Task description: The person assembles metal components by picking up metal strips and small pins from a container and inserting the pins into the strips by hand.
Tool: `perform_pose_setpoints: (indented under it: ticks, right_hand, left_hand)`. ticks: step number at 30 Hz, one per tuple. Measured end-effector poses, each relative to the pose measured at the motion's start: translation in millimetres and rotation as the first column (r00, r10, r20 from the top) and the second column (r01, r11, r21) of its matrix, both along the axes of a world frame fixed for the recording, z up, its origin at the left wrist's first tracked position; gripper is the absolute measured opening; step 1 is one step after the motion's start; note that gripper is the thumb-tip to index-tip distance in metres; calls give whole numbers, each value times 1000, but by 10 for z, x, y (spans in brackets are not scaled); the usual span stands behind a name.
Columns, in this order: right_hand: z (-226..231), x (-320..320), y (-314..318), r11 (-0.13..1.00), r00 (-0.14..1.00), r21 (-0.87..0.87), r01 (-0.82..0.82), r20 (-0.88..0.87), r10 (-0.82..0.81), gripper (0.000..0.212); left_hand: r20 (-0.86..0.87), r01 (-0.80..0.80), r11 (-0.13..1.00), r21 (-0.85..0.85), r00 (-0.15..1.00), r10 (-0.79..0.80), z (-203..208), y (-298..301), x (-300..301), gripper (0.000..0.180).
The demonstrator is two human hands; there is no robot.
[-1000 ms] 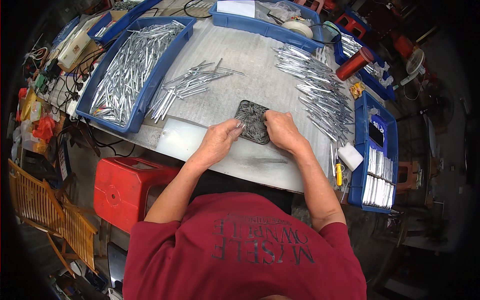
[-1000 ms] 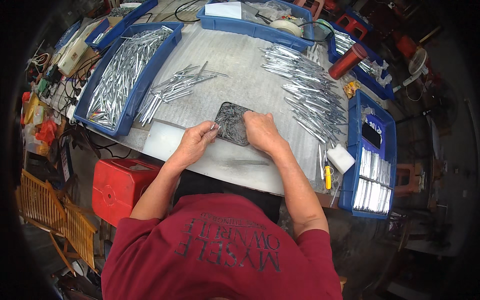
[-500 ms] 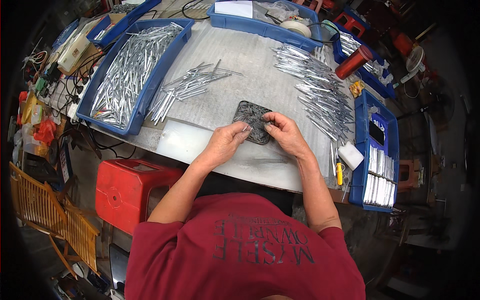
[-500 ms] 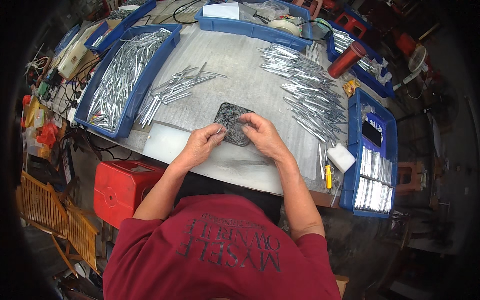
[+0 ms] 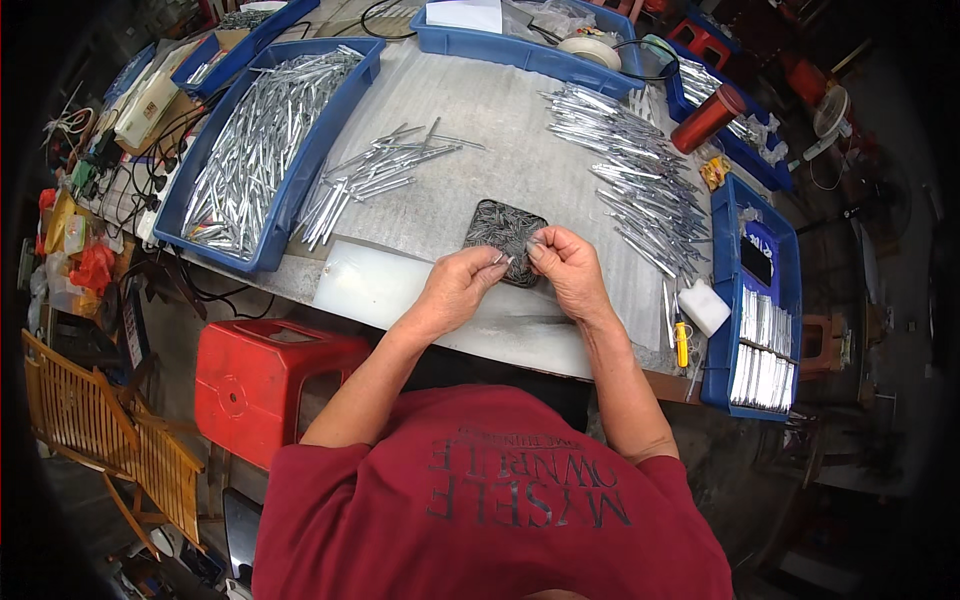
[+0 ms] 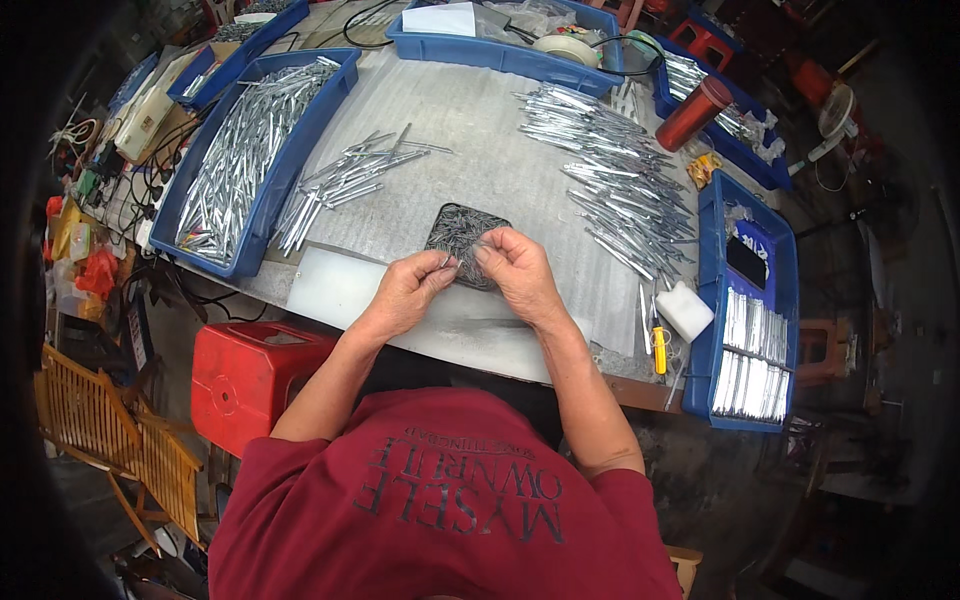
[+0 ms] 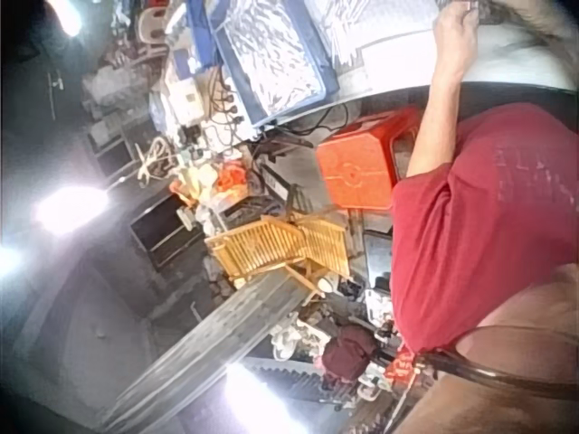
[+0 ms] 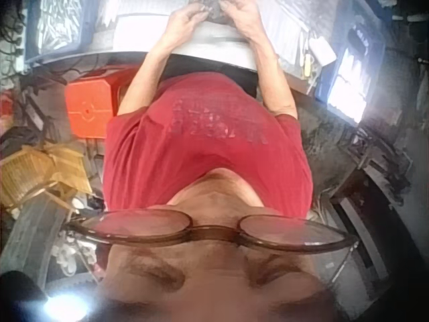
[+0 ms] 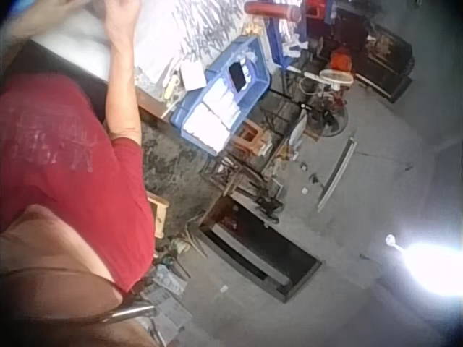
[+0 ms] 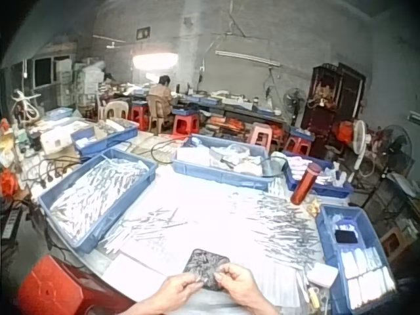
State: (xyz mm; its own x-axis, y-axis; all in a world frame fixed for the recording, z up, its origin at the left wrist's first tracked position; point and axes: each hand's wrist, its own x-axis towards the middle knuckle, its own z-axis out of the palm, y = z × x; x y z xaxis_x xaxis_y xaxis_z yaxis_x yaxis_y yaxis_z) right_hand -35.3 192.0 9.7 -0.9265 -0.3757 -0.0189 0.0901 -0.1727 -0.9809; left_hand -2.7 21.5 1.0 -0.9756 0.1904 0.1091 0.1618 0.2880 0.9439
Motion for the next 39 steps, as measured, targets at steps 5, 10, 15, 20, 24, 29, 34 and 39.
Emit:
perform_pose_setpoints:
  ticks: [5, 10, 15, 20, 24, 29, 34, 39]
  right_hand:
    - [-30, 23, -45, 1000, 999, -7, 13, -30, -13, 11]
    - [-80, 13, -30, 999, 998, 49, 11, -55, -8, 12]
    - [-104, 55, -75, 999, 996, 7, 42, -78, -42, 10]
    - [-158, 123, -156, 982, 979, -65, 178, -89, -183, 7]
    - [-136, 141, -152, 984, 977, 9, 179, -118, -176, 8]
    - [-89, 6, -29, 996, 996, 22, 87, -16, -87, 12]
    - [-90, -41, -4, 995, 997, 97, 2, -80, 6, 12]
    - [-148, 28, -28, 992, 990, 119, 31, -137, -14, 8]
  left_hand:
    - [-32, 10, 999, 44, 999, -9, -17, 26, 7, 13]
    - [-12, 22, 999, 35, 1000, -22, -23, 22, 6, 13]
    - [-45, 20, 999, 27, 999, -19, -32, 44, 6, 12]
    - [27, 17, 996, 86, 999, -19, -91, 64, -21, 10]
    - [-18, 28, 996, 86, 999, -27, -87, 56, -23, 10]
    - [73, 54, 995, 87, 995, -60, -66, 37, -66, 13]
    - [46, 52, 998, 35, 997, -54, 11, 12, -57, 12]
    - [-36, 41, 999, 15, 999, -40, 9, 28, -31, 12]
